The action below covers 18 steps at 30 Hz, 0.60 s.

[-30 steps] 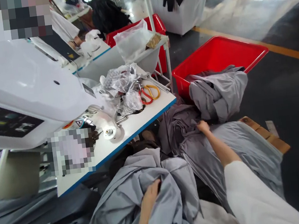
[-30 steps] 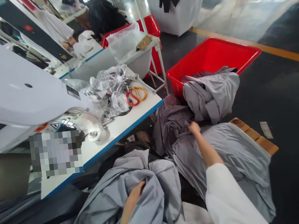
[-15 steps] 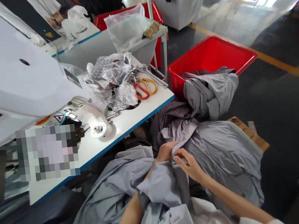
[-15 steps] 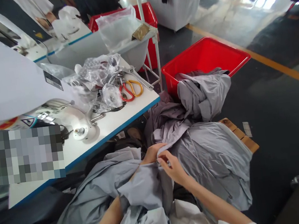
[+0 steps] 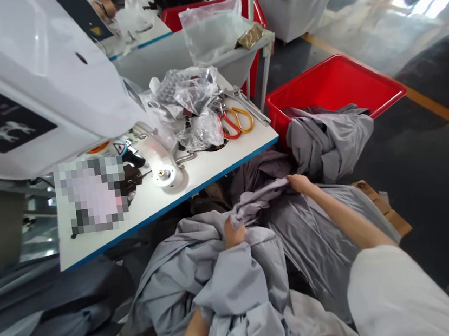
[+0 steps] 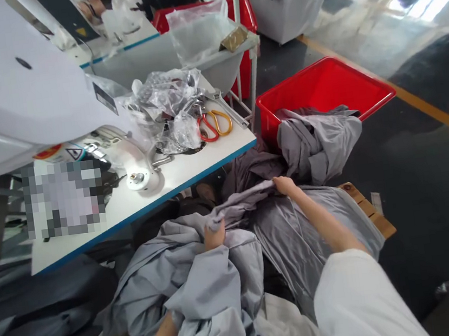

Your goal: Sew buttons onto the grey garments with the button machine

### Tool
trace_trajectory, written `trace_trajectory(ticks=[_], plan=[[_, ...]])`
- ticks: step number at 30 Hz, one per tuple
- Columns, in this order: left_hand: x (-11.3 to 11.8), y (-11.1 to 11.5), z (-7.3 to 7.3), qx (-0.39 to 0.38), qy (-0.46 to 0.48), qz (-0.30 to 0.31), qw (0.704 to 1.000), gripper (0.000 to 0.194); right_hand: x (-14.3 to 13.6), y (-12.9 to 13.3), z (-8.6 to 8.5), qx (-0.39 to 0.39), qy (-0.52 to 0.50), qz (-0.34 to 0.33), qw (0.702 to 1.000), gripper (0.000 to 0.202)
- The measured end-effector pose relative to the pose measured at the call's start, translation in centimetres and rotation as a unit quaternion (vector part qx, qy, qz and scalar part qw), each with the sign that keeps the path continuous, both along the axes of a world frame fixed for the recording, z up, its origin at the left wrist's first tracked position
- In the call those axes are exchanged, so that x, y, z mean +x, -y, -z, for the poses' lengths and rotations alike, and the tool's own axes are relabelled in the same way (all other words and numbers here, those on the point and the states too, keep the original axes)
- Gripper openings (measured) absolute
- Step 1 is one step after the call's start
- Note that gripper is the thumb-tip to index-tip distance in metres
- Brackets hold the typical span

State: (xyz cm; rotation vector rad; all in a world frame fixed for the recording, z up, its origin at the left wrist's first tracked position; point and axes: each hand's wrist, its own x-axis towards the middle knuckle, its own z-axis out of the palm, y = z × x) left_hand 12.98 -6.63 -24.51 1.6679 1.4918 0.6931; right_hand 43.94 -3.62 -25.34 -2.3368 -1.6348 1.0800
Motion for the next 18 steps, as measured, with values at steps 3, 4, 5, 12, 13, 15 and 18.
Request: trace_trajectory(ticks=[3, 4, 5, 12, 13, 15, 18], plan=[[0.1, -1.3, -0.4, -0.012, -0.011, -0.064, 0.998, 0.033, -0.9, 0.9, -2.3, -0.016, -0.076, 0.046, 0.996, 0.028], [0.7, -1.2, -0.6, -0.012, -0.004, -0.053, 0.999, 0.037, -1.8, 1.8, -3.0, -0.020, -0.110, 0.060, 0.992, 0.029], [1.4, -0.9, -0.9, -0.012, 0.007, -0.022, 1.000, 0.038, -3.0, 2.9, -3.7, -0.023, -0.140, 0.068, 0.988, 0.030], [5.3, 5.1, -2.3, 0.013, 0.053, 0.290, 0.956, 0.081, -10.8, 11.6, -7.1, 0.021, -0.461, 0.257, 0.849, 0.021], [5.2, 5.6, -2.4, 0.022, 0.032, 0.322, 0.946, 0.083, -11.1, 12.2, -7.2, 0.017, -0.470, 0.275, 0.838, 0.024], [4.8, 6.0, -2.7, 0.044, -0.021, 0.384, 0.922, 0.082, -11.4, 12.7, -7.3, 0.011, -0.495, 0.315, 0.810, 0.030], [4.2, 6.1, -3.2, 0.080, -0.064, 0.422, 0.901, 0.075, -11.4, 11.3, -7.1, 0.014, -0.497, 0.331, 0.802, 0.036]])
